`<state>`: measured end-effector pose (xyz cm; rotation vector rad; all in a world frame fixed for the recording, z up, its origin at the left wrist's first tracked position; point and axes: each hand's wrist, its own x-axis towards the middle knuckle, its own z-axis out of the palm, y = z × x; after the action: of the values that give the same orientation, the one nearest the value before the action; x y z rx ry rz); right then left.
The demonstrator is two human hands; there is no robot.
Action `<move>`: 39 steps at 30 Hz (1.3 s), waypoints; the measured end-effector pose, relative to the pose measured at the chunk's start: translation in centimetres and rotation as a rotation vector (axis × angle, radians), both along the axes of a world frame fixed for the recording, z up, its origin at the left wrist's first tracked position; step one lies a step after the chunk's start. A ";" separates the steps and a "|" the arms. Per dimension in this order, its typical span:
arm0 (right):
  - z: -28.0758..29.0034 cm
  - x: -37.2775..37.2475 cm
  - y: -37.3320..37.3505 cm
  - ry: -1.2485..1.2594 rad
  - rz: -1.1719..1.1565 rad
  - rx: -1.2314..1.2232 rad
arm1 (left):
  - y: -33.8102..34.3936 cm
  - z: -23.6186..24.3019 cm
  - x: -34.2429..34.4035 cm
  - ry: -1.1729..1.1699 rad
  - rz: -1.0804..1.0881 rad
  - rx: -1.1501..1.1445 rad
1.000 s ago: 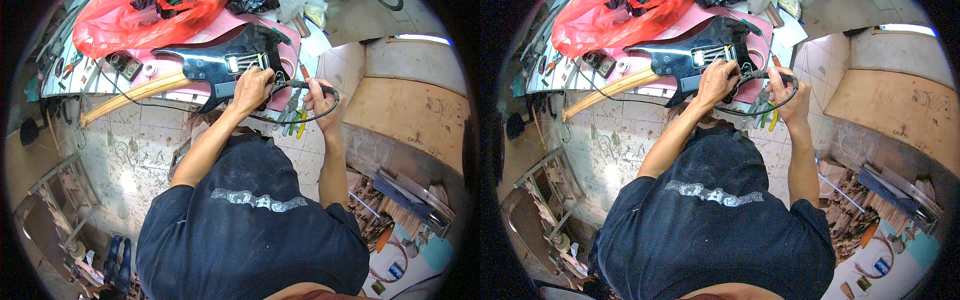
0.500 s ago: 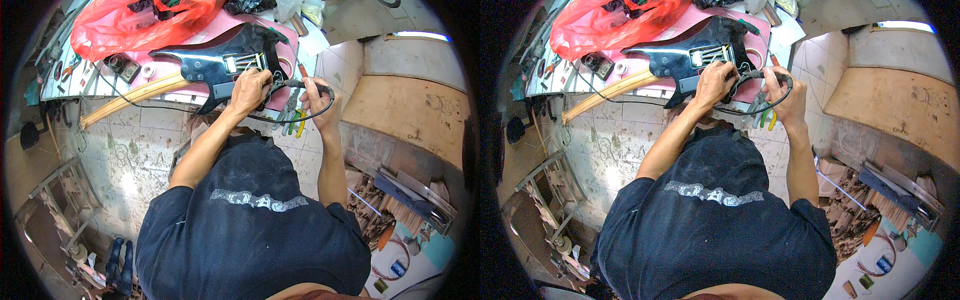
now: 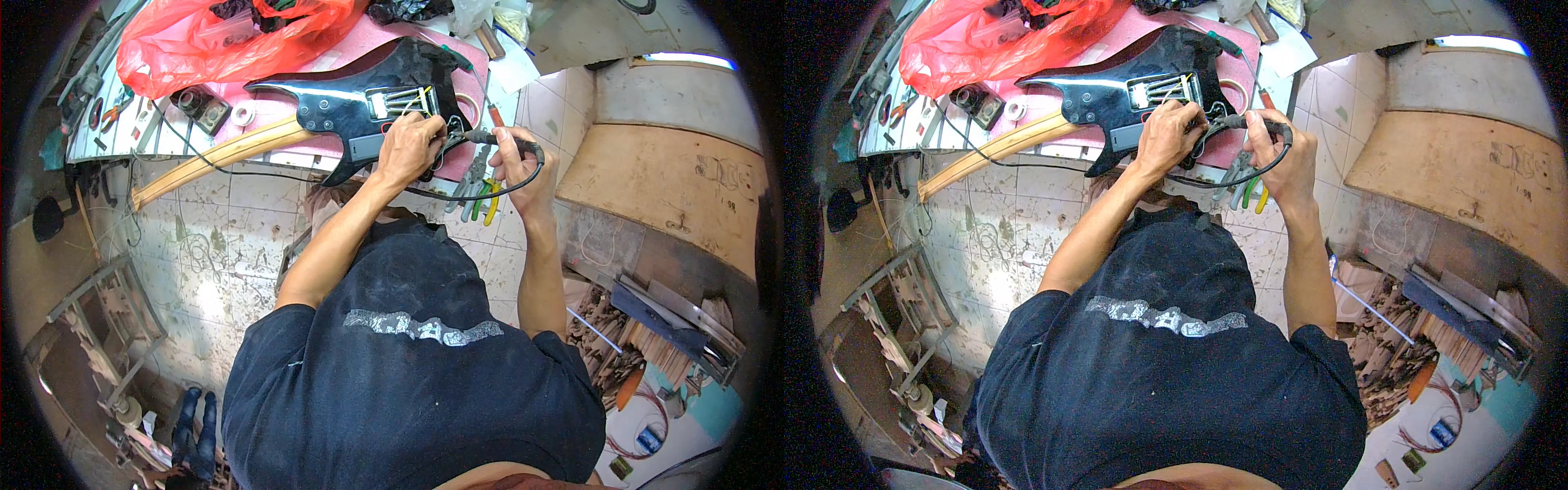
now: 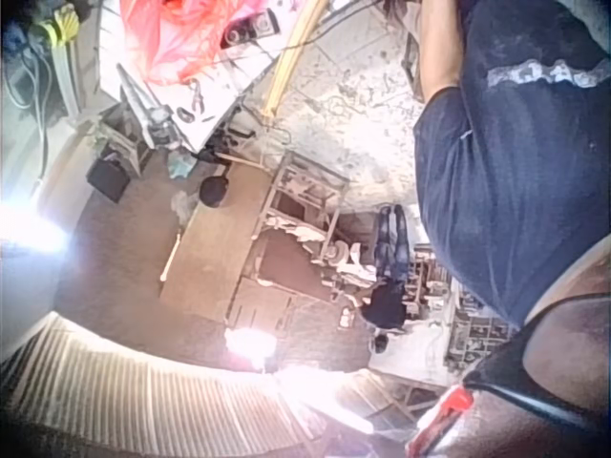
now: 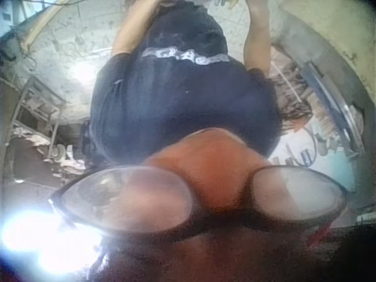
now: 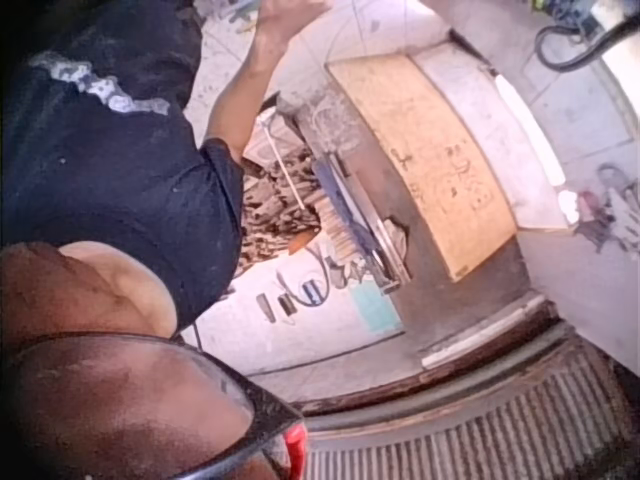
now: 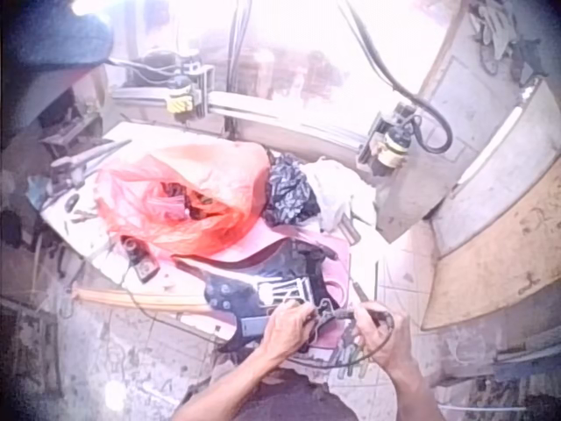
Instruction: The person solders internal wiring and components within the control cavity of an electric guitar body on a workbench using a soldering iron and flux.
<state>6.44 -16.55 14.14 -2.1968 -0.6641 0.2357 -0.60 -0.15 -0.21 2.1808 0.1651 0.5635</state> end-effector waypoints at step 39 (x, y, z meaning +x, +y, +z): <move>-0.8 0.2 1.6 -0.146 0.081 -0.065 | -0.2 -0.3 0.0 -0.006 0.015 0.000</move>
<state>6.60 -14.93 13.36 -2.2679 -0.8373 0.1411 -0.55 -0.39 -0.50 2.1792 0.1782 0.5780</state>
